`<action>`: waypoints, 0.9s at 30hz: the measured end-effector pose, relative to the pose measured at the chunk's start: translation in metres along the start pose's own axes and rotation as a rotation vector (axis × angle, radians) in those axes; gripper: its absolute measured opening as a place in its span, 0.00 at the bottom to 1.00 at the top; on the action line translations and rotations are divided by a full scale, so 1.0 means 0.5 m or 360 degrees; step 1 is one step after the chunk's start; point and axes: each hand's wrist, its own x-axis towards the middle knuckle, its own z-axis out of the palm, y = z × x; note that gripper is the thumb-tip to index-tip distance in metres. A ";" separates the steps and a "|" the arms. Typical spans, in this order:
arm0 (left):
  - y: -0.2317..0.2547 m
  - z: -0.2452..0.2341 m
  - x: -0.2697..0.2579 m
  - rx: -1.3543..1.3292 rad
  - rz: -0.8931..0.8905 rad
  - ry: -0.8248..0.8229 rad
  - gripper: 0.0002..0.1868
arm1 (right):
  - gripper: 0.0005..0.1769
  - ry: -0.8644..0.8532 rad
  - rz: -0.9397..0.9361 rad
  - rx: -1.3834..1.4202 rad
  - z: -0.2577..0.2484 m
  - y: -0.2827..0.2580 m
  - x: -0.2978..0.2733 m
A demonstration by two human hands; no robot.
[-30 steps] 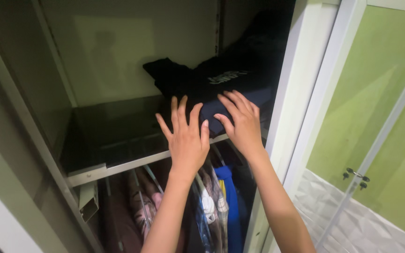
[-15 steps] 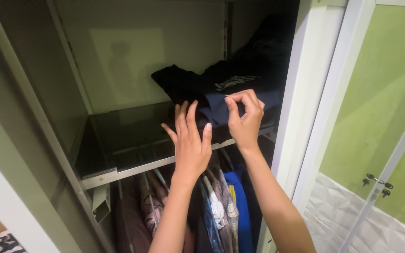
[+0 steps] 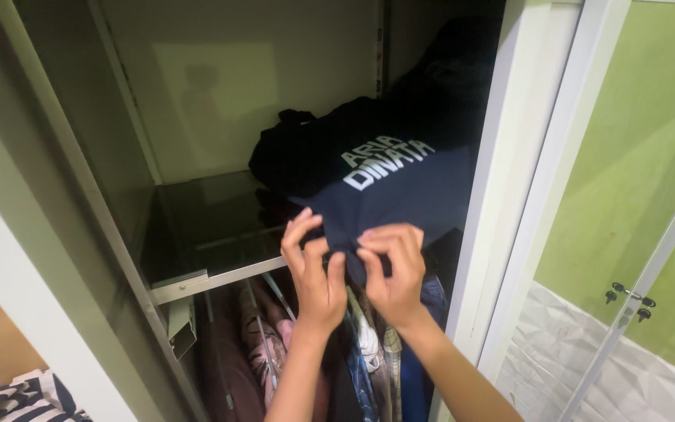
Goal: The person takes various folded clothes and one plastic bag from a shelf inside a wardrobe and places them onto a white table.
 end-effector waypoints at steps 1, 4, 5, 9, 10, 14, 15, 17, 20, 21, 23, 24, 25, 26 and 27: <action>0.002 -0.002 -0.015 -0.0006 -0.0003 0.0008 0.15 | 0.05 0.0002 -0.0037 0.0025 -0.004 -0.003 -0.014; 0.011 -0.003 -0.060 0.0000 0.0080 0.0107 0.14 | 0.06 -0.0021 -0.0140 0.0096 -0.022 -0.011 -0.049; 0.016 -0.004 -0.077 -0.0011 0.0080 0.0133 0.15 | 0.06 -0.0049 -0.0165 0.0115 -0.030 -0.014 -0.059; 0.041 -0.017 -0.138 -0.0058 0.0045 0.0249 0.15 | 0.38 -0.0243 -0.0547 -0.0051 -0.080 -0.002 -0.069; 0.049 -0.026 -0.152 -0.0071 0.0027 0.0278 0.15 | 0.33 -0.0265 -0.0495 -0.0156 -0.087 -0.004 -0.077; 0.077 -0.082 -0.195 -0.0074 0.0101 0.0314 0.13 | 0.24 -0.0315 -0.0210 -0.0510 -0.105 -0.003 -0.106; 0.086 -0.100 -0.206 -0.0048 0.0119 0.0298 0.12 | 0.24 -0.0315 -0.0112 -0.0581 -0.111 -0.007 -0.115; 0.100 -0.131 -0.220 -0.0028 0.0139 0.0232 0.12 | 0.20 -0.0260 -0.0095 -0.0525 -0.120 -0.026 -0.133; 0.113 -0.174 -0.231 -0.0063 0.0128 0.0117 0.12 | 0.17 -0.0200 -0.0123 -0.0461 -0.118 -0.063 -0.149; 0.116 -0.190 -0.235 -0.0084 0.0107 0.0103 0.12 | 0.16 -0.0189 -0.0139 -0.0444 -0.119 -0.078 -0.155; 0.124 -0.219 -0.244 -0.0144 0.0066 0.0088 0.12 | 0.14 -0.0175 -0.0163 -0.0443 -0.119 -0.112 -0.167; 0.128 -0.232 -0.248 -0.0183 0.0045 0.0087 0.12 | 0.14 -0.0166 -0.0178 -0.0440 -0.118 -0.128 -0.172; 0.132 -0.248 -0.254 -0.0221 0.0020 0.0081 0.12 | 0.13 -0.0179 -0.0174 -0.0484 -0.118 -0.147 -0.181; 0.135 -0.264 -0.260 -0.0251 0.0001 0.0096 0.12 | 0.13 -0.0192 -0.0169 -0.0528 -0.118 -0.165 -0.191; 0.138 -0.280 -0.265 -0.0281 -0.0019 0.0110 0.12 | 0.13 -0.0206 -0.0163 -0.0572 -0.119 -0.183 -0.200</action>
